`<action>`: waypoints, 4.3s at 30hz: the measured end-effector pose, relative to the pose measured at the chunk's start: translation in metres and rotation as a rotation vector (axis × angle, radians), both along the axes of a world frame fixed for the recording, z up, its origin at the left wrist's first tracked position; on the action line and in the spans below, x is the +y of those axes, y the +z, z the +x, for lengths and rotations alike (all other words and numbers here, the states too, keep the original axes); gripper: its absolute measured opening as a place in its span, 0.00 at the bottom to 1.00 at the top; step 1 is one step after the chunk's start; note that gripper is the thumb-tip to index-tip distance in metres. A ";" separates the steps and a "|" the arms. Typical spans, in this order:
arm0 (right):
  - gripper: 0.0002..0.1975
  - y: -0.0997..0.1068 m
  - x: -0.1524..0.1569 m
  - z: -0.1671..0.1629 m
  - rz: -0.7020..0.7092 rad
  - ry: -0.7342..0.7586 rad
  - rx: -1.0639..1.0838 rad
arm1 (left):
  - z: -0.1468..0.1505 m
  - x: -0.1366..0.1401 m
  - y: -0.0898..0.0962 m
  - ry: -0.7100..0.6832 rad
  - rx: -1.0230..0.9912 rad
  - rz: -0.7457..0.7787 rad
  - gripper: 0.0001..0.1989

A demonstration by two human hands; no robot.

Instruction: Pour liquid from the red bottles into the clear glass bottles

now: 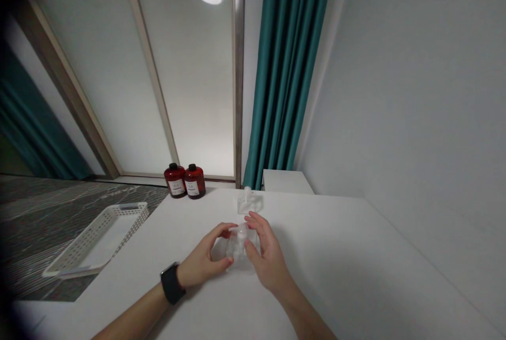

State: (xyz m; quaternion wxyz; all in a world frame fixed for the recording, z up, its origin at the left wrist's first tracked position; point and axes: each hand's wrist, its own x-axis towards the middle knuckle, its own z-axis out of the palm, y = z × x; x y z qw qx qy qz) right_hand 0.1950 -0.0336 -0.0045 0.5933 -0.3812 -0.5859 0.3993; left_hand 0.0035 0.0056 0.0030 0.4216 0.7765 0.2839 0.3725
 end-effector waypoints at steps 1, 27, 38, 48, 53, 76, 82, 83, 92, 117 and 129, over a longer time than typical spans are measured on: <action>0.26 -0.001 0.000 0.000 -0.005 -0.014 -0.013 | 0.000 0.000 0.000 0.003 -0.001 0.012 0.29; 0.36 0.010 0.002 0.013 -0.087 0.120 -0.002 | -0.003 0.003 -0.001 -0.087 -0.017 0.018 0.31; 0.31 -0.004 0.004 0.003 -0.021 -0.092 -0.096 | 0.006 0.000 -0.007 0.170 0.054 0.165 0.31; 0.32 -0.001 0.009 0.005 -0.010 -0.119 -0.010 | 0.002 0.001 -0.004 0.150 0.146 0.181 0.34; 0.36 0.012 0.003 0.015 -0.054 0.055 0.022 | -0.010 0.006 0.005 -0.009 0.052 0.104 0.31; 0.33 0.006 0.003 0.003 0.010 -0.101 -0.053 | 0.011 -0.012 0.004 0.216 0.067 0.094 0.30; 0.30 0.003 0.005 0.002 0.058 -0.167 -0.099 | 0.017 -0.015 0.001 0.301 0.103 0.148 0.29; 0.30 0.002 0.005 0.002 0.052 -0.178 -0.107 | 0.018 -0.014 0.000 0.300 0.106 0.145 0.29; 0.27 -0.011 0.011 0.001 -0.024 -0.206 -0.112 | 0.016 -0.003 0.000 0.331 0.045 0.022 0.22; 0.18 -0.026 0.010 -0.031 0.249 -0.297 -0.842 | -0.019 0.039 -0.020 0.589 0.182 0.093 0.24; 0.11 -0.036 0.038 0.007 0.052 -0.413 -0.435 | -0.033 0.047 -0.010 0.507 -0.059 -0.152 0.24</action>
